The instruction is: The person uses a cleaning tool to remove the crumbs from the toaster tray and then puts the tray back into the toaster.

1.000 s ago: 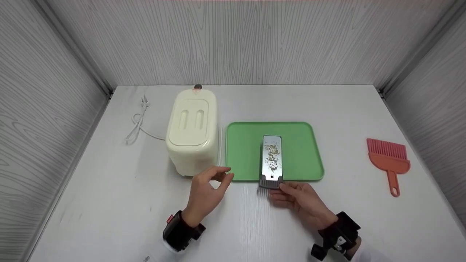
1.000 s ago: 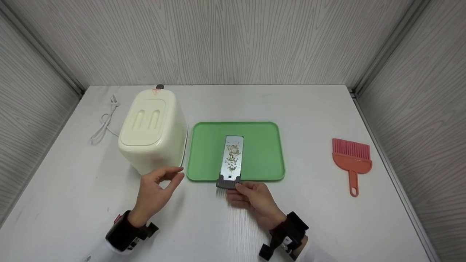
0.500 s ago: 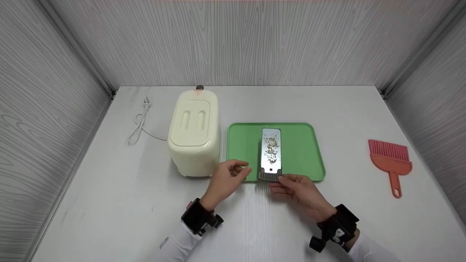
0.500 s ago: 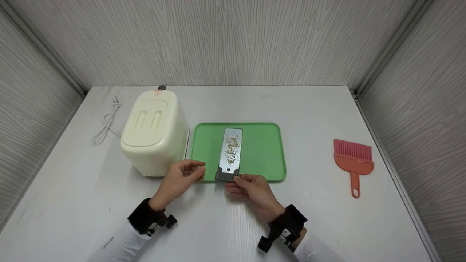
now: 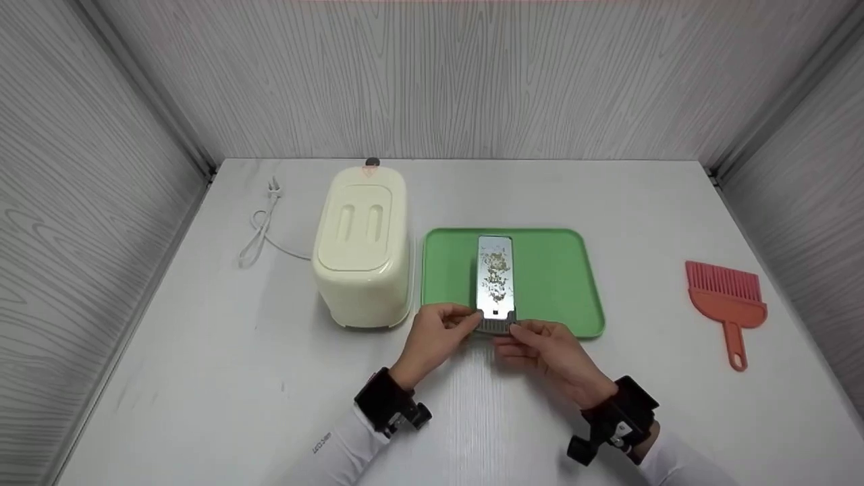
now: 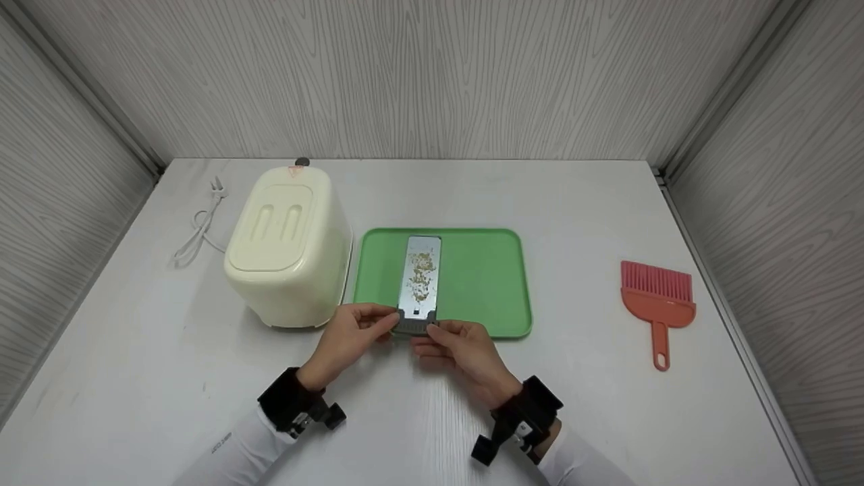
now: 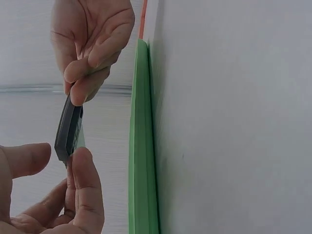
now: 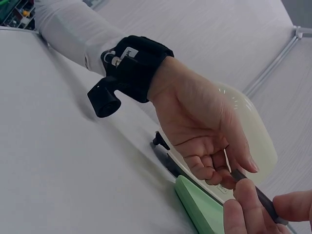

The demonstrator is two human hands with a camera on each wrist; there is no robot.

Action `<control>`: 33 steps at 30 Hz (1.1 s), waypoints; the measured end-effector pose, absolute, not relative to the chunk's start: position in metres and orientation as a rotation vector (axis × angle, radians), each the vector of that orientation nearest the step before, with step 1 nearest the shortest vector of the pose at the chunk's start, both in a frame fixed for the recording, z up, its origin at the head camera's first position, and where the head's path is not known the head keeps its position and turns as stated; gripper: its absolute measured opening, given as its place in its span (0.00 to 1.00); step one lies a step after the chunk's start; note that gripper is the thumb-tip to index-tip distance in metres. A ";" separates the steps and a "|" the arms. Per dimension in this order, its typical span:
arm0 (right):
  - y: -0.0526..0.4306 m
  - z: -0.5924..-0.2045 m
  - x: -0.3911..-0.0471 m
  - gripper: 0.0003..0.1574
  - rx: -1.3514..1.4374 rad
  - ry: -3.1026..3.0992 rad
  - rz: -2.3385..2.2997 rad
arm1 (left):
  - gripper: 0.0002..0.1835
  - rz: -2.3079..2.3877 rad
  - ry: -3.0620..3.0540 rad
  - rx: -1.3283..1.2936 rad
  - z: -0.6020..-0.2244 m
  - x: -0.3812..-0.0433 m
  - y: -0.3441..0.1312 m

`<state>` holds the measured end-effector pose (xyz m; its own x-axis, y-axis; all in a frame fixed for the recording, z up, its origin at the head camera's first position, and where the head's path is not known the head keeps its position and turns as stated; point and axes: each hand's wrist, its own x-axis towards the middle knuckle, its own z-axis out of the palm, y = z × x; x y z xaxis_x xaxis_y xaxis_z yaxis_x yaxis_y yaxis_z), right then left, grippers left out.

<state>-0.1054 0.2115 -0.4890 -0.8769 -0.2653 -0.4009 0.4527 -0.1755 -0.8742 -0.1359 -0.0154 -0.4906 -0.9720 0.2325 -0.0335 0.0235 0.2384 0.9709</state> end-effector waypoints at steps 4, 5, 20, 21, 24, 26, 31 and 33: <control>0.208 -0.490 -0.105 0.24 0.201 1.624 -2.095 | 0.14 1.860 2.276 0.206 -0.493 -0.135 -0.014; 0.208 -0.491 -0.105 0.24 0.197 1.623 -2.092 | 0.14 1.875 2.258 0.195 -0.494 -0.135 -0.013; 0.215 -0.495 -0.101 0.24 0.153 1.663 -2.046 | 0.11 1.982 2.037 0.120 -0.485 -0.128 -0.012; 0.218 -0.494 -0.101 0.24 0.153 1.674 -2.043 | 0.11 1.985 2.042 0.117 -0.485 -0.128 -0.013; 0.228 -0.492 -0.103 0.27 0.176 1.692 -2.046 | 0.12 1.996 2.054 0.103 -0.484 -0.129 -0.015; 0.239 -0.489 -0.105 0.29 0.208 1.689 -2.075 | 0.13 2.004 2.057 0.094 -0.484 -0.131 -0.016; 0.273 -0.479 -0.109 0.29 0.303 1.688 -2.179 | 0.12 2.012 2.057 0.085 -0.483 -0.133 -0.018; 0.289 -0.474 -0.110 0.27 0.336 1.689 -2.209 | 0.12 2.020 2.053 0.081 -0.483 -0.133 -0.018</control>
